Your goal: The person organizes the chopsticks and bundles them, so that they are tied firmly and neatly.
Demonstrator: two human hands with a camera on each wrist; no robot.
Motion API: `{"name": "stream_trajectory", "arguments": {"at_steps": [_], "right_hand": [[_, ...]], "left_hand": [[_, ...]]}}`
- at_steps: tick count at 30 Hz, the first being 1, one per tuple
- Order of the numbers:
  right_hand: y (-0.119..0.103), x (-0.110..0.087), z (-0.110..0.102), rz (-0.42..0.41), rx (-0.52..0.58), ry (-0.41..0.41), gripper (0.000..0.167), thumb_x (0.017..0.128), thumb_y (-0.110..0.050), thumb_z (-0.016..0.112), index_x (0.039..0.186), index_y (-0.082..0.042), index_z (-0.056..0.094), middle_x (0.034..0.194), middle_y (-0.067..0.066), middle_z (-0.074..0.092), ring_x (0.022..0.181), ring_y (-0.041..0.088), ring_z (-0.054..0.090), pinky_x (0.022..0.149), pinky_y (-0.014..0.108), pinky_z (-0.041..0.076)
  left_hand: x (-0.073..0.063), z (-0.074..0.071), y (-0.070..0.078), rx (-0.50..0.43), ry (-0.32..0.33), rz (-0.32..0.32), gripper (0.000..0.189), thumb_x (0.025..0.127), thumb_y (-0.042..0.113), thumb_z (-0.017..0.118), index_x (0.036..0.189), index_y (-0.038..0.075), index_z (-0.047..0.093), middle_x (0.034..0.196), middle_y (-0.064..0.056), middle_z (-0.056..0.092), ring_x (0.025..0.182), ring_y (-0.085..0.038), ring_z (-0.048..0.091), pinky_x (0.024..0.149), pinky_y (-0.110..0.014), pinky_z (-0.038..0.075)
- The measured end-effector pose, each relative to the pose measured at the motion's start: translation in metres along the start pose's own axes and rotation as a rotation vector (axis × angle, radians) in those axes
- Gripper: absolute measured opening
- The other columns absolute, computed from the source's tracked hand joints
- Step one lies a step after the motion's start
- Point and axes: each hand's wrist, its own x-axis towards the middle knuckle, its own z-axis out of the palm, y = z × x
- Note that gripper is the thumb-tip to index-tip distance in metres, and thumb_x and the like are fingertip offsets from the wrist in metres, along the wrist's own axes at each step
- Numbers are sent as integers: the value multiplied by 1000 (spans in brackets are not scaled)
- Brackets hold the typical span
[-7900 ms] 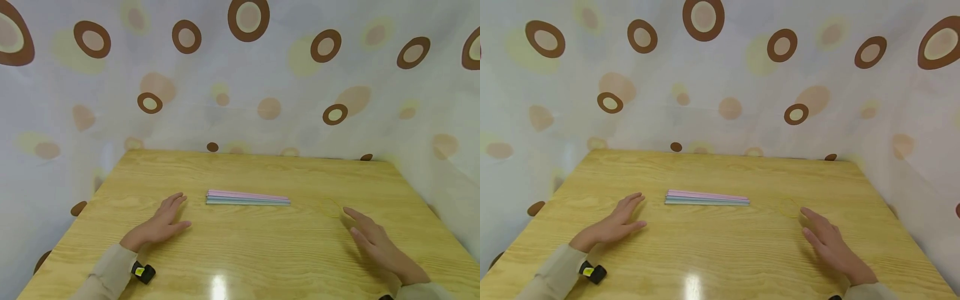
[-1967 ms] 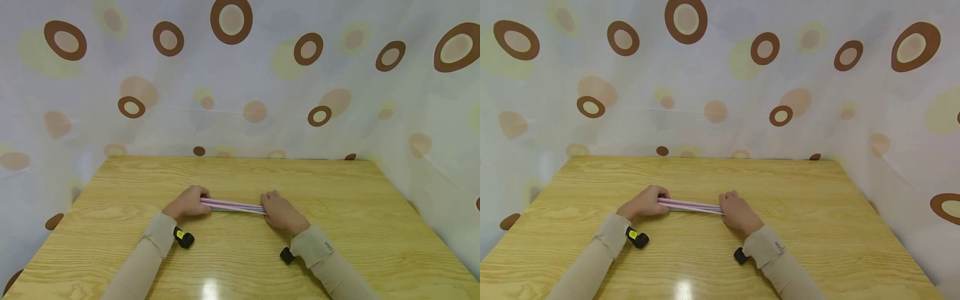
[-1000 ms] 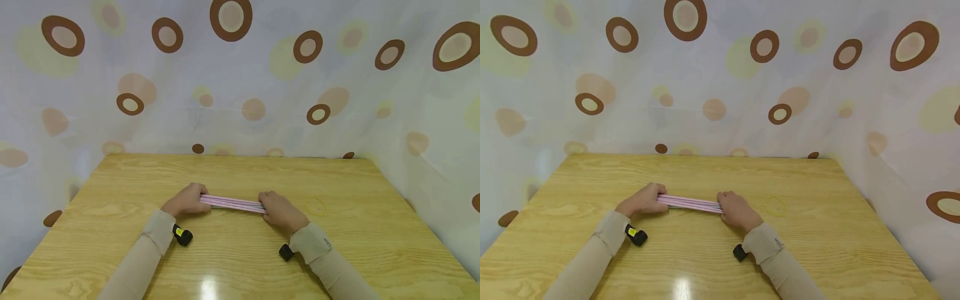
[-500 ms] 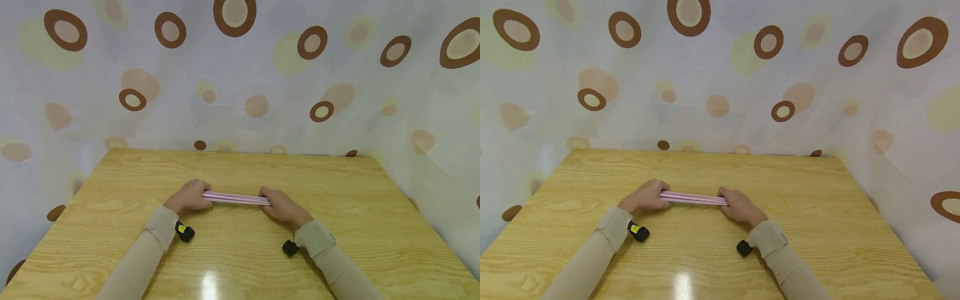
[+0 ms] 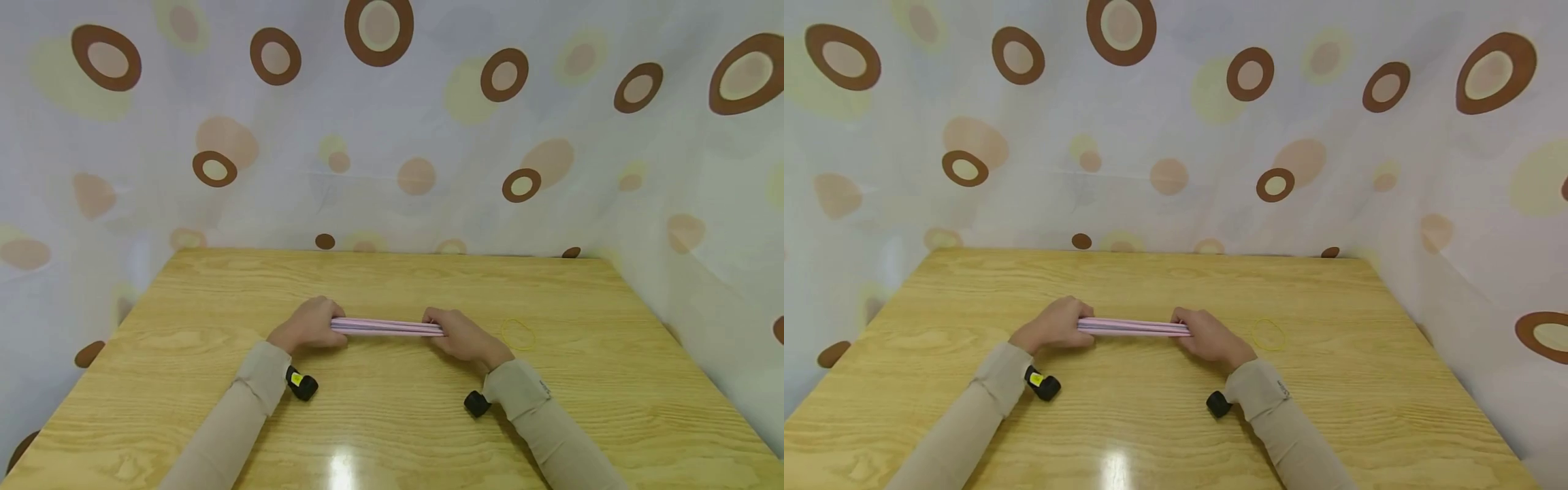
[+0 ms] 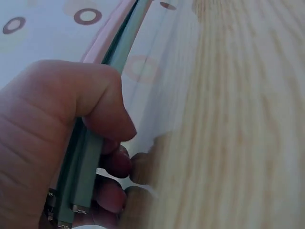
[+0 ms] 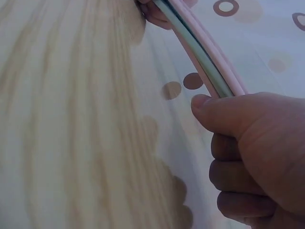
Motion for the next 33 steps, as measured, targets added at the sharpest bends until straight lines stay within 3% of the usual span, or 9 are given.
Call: {"name": "stream_trajectory", "arguments": {"at_steps": [8, 13, 18, 26, 30, 33], "right_hand": [[0, 0, 3, 0, 40, -3, 17, 90, -15, 68, 83, -13, 52, 71, -4, 54, 59, 5, 40, 58, 22, 38], [3, -2, 1, 30, 43, 75, 28, 86, -21, 74, 77, -15, 48, 66, -6, 49, 56, 4, 38, 56, 21, 36], [2, -3, -2, 23, 158, 117, 26, 84, -25, 75, 81, -14, 52, 70, -2, 53, 55, 7, 41, 54, 22, 38], [-4, -2, -4, 122, 335, 206, 9, 92, -16, 65, 86, -9, 65, 79, 2, 62, 65, 7, 51, 60, 24, 44], [-23, -4, -11, 152, 316, 296, 21, 95, -11, 60, 75, -7, 62, 76, 0, 61, 69, 6, 52, 68, 26, 45], [-34, -6, -16, 183, 314, 362, 31, 98, -11, 55, 68, -5, 54, 67, -2, 52, 69, 7, 49, 73, 28, 45]], "left_hand": [[-6, 3, -2, -76, -77, 4, 15, 74, 13, 71, 64, 14, 60, 56, 7, 42, 51, -7, 34, 51, -23, 31], [-3, 4, 2, -115, -74, 32, 9, 74, 11, 70, 71, 14, 63, 61, 6, 49, 56, -7, 39, 54, -23, 35], [0, 3, 2, -79, -37, 3, 10, 75, 13, 72, 71, 13, 63, 63, 5, 52, 56, -8, 41, 55, -24, 37], [2, 3, 0, -15, 12, 14, 13, 77, 16, 73, 72, 14, 61, 64, 5, 53, 58, -9, 43, 56, -24, 37], [3, 3, 5, -13, 18, 28, 13, 76, 15, 74, 72, 14, 62, 65, 6, 54, 58, -8, 44, 57, -24, 38], [2, 1, 11, -28, 14, 39, 11, 76, 13, 74, 74, 14, 63, 66, 6, 55, 59, -8, 45, 58, -24, 39]]}}
